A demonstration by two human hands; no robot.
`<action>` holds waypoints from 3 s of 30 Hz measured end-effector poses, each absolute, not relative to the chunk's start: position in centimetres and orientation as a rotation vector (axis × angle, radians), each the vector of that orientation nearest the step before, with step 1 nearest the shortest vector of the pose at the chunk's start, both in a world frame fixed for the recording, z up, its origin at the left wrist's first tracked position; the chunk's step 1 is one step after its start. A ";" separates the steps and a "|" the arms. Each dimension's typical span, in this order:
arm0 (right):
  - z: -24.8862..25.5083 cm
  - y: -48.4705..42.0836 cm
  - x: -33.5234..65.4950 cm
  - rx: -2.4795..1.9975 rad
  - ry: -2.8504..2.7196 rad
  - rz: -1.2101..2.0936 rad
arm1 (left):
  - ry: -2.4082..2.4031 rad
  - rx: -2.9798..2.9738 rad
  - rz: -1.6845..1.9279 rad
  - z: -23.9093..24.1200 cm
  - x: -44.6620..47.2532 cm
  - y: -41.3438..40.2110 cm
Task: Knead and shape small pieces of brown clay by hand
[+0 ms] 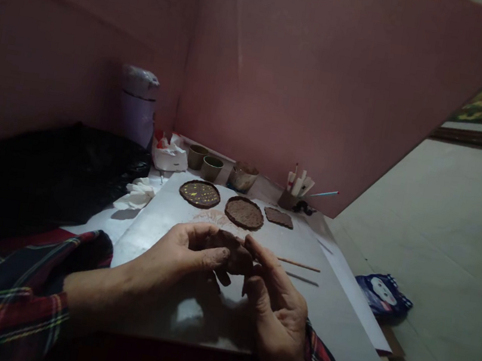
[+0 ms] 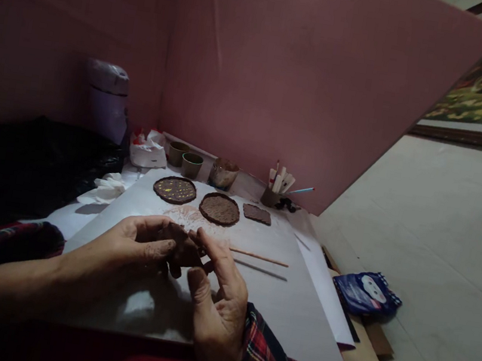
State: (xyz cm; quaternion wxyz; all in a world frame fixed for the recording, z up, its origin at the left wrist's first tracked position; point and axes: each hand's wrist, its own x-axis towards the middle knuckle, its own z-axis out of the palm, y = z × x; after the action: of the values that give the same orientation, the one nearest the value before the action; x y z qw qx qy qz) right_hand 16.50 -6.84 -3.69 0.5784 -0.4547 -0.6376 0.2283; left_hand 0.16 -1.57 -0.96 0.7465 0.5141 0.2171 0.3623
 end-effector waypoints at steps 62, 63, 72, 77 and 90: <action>-2.8 -6.7 16.3 -1.023 -1.495 0.448 | 0.626 1.336 0.833 -0.4 0.0 -1.8; -2.8 -6.7 16.3 -1.027 -1.485 0.455 | 0.613 1.337 0.835 -0.4 0.0 -1.7; -2.7 -6.8 16.3 -1.027 -1.471 0.452 | 0.561 1.331 0.823 -0.7 -0.1 -1.6; -2.9 -7.0 16.4 -1.026 -1.485 0.445 | 0.584 1.321 0.843 -0.5 0.0 -1.7; -3.7 -6.2 16.6 -1.009 -1.412 0.417 | 0.622 1.251 0.854 -1.0 0.1 -1.5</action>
State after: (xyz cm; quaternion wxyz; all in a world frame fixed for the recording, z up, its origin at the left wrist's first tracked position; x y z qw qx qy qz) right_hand 16.59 -6.18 -3.70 0.6275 -0.4403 -0.6159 0.1819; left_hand 0.09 -1.54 -0.98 0.6833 0.5578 0.2773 0.3808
